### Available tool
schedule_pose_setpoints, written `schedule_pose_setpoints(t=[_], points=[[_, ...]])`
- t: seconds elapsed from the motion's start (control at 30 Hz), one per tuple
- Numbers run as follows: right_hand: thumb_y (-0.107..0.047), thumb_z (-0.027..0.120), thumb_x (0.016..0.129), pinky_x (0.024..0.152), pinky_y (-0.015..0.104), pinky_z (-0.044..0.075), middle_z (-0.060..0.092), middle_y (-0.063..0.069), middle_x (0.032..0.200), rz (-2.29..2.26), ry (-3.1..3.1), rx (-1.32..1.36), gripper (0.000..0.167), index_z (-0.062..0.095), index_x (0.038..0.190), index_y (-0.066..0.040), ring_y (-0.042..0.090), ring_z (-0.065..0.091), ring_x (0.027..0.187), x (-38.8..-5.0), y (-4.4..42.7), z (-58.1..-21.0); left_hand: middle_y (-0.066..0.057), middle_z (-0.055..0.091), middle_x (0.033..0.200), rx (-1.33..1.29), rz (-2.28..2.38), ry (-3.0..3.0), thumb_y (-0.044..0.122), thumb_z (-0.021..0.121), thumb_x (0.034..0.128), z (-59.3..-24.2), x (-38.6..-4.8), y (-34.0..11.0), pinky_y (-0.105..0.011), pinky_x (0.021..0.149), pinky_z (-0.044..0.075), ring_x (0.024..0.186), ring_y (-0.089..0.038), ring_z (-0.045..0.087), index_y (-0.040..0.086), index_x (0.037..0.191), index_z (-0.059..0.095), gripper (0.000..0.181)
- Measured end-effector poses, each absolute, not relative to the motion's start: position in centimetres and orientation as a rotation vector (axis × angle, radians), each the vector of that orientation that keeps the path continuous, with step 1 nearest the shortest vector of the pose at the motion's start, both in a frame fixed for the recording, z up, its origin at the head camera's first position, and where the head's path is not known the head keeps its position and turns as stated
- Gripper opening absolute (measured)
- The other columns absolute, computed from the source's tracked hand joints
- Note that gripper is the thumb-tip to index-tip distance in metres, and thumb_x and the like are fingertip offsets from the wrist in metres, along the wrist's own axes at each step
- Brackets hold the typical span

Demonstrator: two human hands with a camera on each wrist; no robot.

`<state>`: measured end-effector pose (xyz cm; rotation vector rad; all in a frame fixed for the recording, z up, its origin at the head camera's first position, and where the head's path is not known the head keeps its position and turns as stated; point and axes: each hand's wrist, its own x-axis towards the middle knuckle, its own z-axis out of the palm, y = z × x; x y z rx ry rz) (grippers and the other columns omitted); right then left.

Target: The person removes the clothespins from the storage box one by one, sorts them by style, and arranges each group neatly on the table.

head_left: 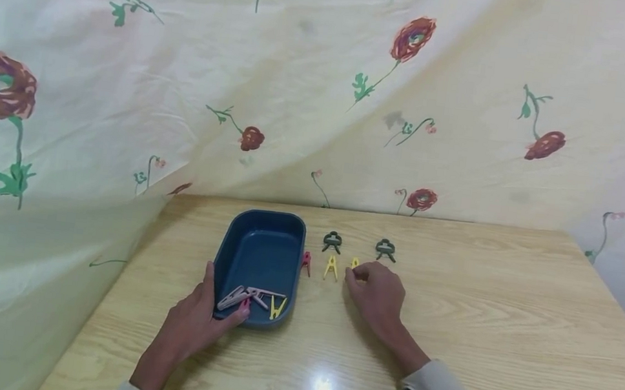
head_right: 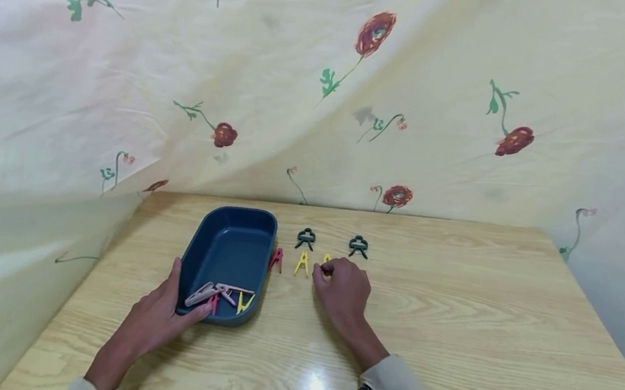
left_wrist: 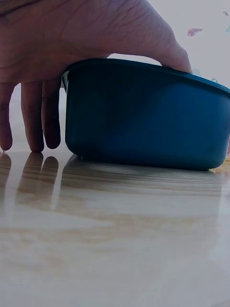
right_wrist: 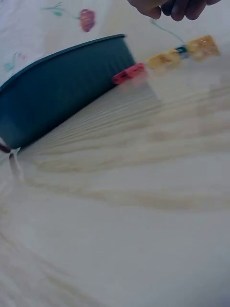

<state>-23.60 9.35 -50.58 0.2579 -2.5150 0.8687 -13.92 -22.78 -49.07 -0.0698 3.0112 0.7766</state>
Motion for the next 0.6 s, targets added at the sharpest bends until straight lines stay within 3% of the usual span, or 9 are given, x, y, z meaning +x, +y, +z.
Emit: schedule_pose_setpoints(t=[0.23,0.4,0.6], points=[[-0.018,0.078,0.084,0.058,0.034,0.051,0.073,0.000,0.077,0.881,-2.439,0.474,0.007,0.079,0.082,-0.012,0.015,0.067,0.068,-22.6,6.0,-49.1,-0.027,0.028,0.157,-0.065,0.779,3.011,0.079,0.052,0.0833,-49.2,-13.8,-22.8,-0.061,0.102,0.039,0.134,-0.047,0.043,0.007,0.160,-0.005,0.120],[-0.016,0.078,0.084,0.067,0.036,0.052,0.072,-0.002,0.077,0.911,-2.400,0.622,0.004,0.078,0.083,-0.011,0.012,0.067,0.072,-21.7,4.2,-47.8,-0.027,0.028,0.157,-0.070,0.782,3.014,0.079,0.053,0.0829,-49.3,-13.9,-22.7,-0.061,0.101,0.040,0.133,-0.046,0.044,0.006,0.160,-0.004,0.120],[-0.018,0.080,0.084,0.074,0.034,0.046,0.071,-0.004,0.084,0.722,-2.499,1.047,0.007,0.077,0.089,-0.014,0.011,0.063,0.077,-21.3,2.8,-46.2,-0.027,0.029,0.157,-0.077,0.781,3.010,0.078,0.053,0.0838,-49.2,-14.0,-22.8,-0.061,0.102,0.039,0.133,-0.047,0.044,0.006,0.159,-0.003,0.119]])
